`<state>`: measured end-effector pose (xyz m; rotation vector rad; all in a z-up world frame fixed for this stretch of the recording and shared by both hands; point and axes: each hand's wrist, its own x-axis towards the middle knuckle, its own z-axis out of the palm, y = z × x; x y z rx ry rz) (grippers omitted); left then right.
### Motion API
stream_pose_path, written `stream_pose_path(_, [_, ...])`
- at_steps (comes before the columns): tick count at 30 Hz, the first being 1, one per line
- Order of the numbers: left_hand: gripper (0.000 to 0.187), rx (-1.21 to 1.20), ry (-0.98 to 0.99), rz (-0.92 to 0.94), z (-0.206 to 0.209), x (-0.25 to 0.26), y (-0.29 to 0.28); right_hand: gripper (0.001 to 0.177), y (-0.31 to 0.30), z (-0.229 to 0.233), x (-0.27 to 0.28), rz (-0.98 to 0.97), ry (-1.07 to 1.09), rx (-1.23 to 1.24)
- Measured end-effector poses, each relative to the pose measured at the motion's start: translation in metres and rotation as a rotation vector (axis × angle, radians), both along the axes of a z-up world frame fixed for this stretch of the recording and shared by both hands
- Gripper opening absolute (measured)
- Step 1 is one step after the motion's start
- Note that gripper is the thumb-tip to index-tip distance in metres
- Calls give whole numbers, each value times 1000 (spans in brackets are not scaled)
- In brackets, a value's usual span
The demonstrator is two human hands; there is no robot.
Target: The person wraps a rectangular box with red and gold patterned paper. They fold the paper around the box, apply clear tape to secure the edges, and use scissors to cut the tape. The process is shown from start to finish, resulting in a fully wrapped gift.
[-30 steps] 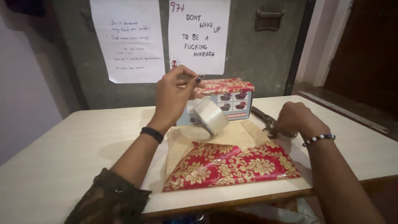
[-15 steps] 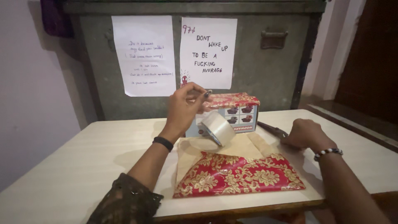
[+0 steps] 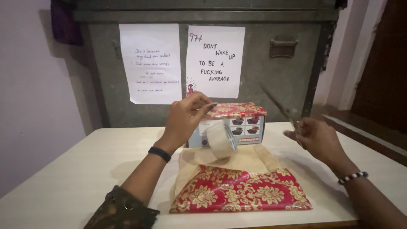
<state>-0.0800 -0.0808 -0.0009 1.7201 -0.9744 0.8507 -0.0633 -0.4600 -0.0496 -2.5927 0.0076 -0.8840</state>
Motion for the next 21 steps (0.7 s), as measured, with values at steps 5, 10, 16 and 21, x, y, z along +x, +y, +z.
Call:
stream_pose_path(5, [17, 56, -8, 69, 2, 1, 0, 63, 46, 15, -36, 20, 36, -77])
stream_pose_path(10, [16, 48, -56, 165, 4, 3, 0, 67, 57, 22, -50, 160, 134, -84])
stream_pose_path(16, [19, 63, -137, 243, 0, 3, 1, 61, 58, 22, -56, 232, 122, -13])
stream_pose_path(21, [19, 49, -87, 174, 1, 4, 1, 60, 63, 21, -60, 284, 146, 13])
